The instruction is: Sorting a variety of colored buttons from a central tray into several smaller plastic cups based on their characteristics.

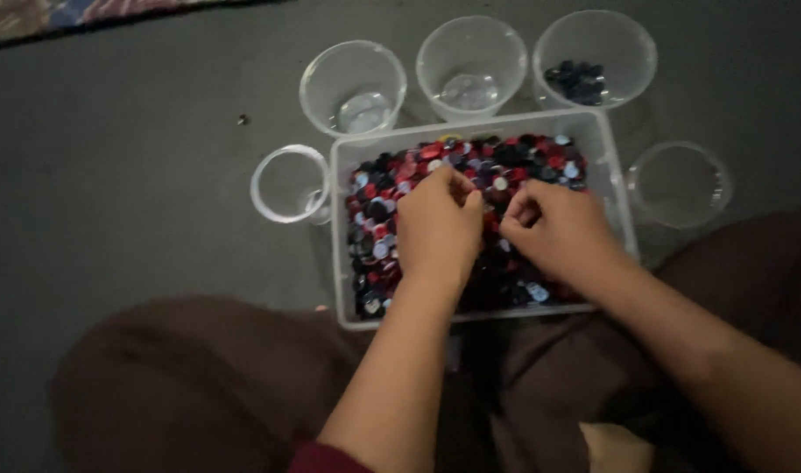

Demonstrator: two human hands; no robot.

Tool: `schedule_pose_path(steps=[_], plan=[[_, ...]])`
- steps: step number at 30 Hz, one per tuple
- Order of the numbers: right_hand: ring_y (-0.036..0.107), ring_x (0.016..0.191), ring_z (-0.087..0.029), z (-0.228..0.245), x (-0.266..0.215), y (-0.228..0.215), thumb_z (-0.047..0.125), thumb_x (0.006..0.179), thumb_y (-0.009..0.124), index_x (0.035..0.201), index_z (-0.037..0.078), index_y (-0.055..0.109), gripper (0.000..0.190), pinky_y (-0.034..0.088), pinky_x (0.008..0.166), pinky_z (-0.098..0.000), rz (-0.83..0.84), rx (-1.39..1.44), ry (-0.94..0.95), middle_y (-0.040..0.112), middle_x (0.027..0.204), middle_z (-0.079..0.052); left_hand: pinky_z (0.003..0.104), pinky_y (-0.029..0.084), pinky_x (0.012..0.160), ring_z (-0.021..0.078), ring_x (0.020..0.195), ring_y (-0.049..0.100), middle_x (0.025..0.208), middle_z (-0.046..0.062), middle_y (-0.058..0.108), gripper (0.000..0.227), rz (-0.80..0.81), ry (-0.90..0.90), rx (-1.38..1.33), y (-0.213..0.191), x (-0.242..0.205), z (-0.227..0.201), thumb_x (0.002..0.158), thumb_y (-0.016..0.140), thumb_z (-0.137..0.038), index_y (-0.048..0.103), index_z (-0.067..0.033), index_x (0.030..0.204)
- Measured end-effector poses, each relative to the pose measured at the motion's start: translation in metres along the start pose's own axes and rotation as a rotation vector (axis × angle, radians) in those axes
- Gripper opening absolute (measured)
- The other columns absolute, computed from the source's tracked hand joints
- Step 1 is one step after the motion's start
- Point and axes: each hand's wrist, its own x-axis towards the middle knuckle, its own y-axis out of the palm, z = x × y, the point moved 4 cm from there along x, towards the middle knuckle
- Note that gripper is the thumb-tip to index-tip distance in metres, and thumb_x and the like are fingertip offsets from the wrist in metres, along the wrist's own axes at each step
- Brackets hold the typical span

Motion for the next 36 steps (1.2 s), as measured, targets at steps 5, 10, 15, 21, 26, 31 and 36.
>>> schedule_pose_path(steps=[5, 10, 15, 21, 26, 31, 36], plan=[[0.074, 0.087, -0.038, -0.034, -0.003, 0.0, 0.015, 0.081, 0.067, 0.09, 0.011, 0.069, 0.011, 0.058, 0.074, -0.0463, 0.015, 0.017, 0.125, 0.075, 0.079, -0.013, 0.051, 0.061, 0.085, 0.0368, 0.103, 0.075, 0.087, 0.007, 0.079, 0.013, -0.043, 0.067, -0.139, 0.053, 0.042, -0.04, 0.084, 0.07, -0.03, 0.078, -0.0205, 0.086], [0.075, 0.091, -0.031, 0.004, -0.021, -0.019, 0.019, 0.081, 0.074, 0.101, 0.015, 0.077, 0.021, 0.06, 0.076, -0.0427, 0.004, 0.436, 0.294, 0.078, 0.088, -0.011, 0.048, 0.057, 0.099, 0.0346, 0.116, 0.071, 0.109, 0.008, 0.079, 0.034, 0.009, 0.179, -0.421, 0.062, 0.058, -0.083, 0.084, 0.071, -0.036, 0.075, -0.0169, 0.112], [0.071, 0.084, -0.022, 0.026, -0.027, -0.033, 0.01, 0.081, 0.071, 0.116, 0.006, 0.075, 0.035, 0.061, 0.078, -0.0312, -0.074, 0.939, 0.53, 0.074, 0.094, -0.015, 0.052, 0.052, 0.108, 0.0373, 0.127, 0.066, 0.123, 0.014, 0.076, 0.046, -0.019, 0.247, -0.449, 0.032, 0.042, -0.058, 0.089, 0.067, -0.031, 0.068, -0.008, 0.13], [0.067, 0.095, -0.014, 0.024, -0.027, -0.037, 0.008, 0.089, 0.064, 0.138, -0.003, 0.059, 0.05, 0.059, 0.094, -0.0302, -0.082, 1.145, 0.573, 0.064, 0.11, -0.008, 0.046, 0.055, 0.099, 0.0335, 0.111, 0.072, 0.104, 0.008, 0.08, 0.029, 0.07, 0.113, -0.242, 0.023, 0.008, -0.004, 0.09, 0.067, -0.042, 0.079, -0.0249, 0.111], [0.068, 0.095, -0.012, 0.035, -0.031, -0.041, 0.005, 0.088, 0.065, 0.138, -0.003, 0.059, 0.052, 0.059, 0.094, -0.0319, -0.037, 1.123, 0.583, 0.065, 0.108, -0.007, 0.03, 0.062, 0.078, 0.0141, 0.074, 0.076, 0.077, -0.001, 0.076, 0.024, 0.229, 0.053, -0.389, 0.041, 0.005, -0.003, 0.087, 0.076, -0.033, 0.079, -0.0212, 0.108], [0.071, 0.088, -0.017, 0.024, -0.023, -0.043, 0.006, 0.091, 0.064, 0.135, -0.003, 0.063, 0.045, 0.062, 0.086, -0.0327, -0.026, 1.059, 0.544, 0.069, 0.103, -0.012, 0.03, 0.061, 0.078, 0.0139, 0.073, 0.076, 0.082, -0.001, 0.077, 0.023, 0.244, 0.048, -0.419, 0.048, 0.012, -0.001, 0.086, 0.076, -0.031, 0.08, -0.023, 0.107], [0.073, 0.073, -0.014, 0.019, -0.008, -0.058, 0.01, 0.091, 0.069, 0.124, 0.003, 0.071, 0.034, 0.062, 0.07, -0.027, -0.052, 0.932, 0.443, 0.072, 0.09, -0.012, 0.033, 0.06, 0.088, 0.0165, 0.091, 0.078, 0.091, -0.001, 0.08, 0.036, 0.211, -0.011, -0.419, 0.038, 0.012, 0.003, 0.083, 0.075, -0.044, 0.077, -0.0262, 0.114]])
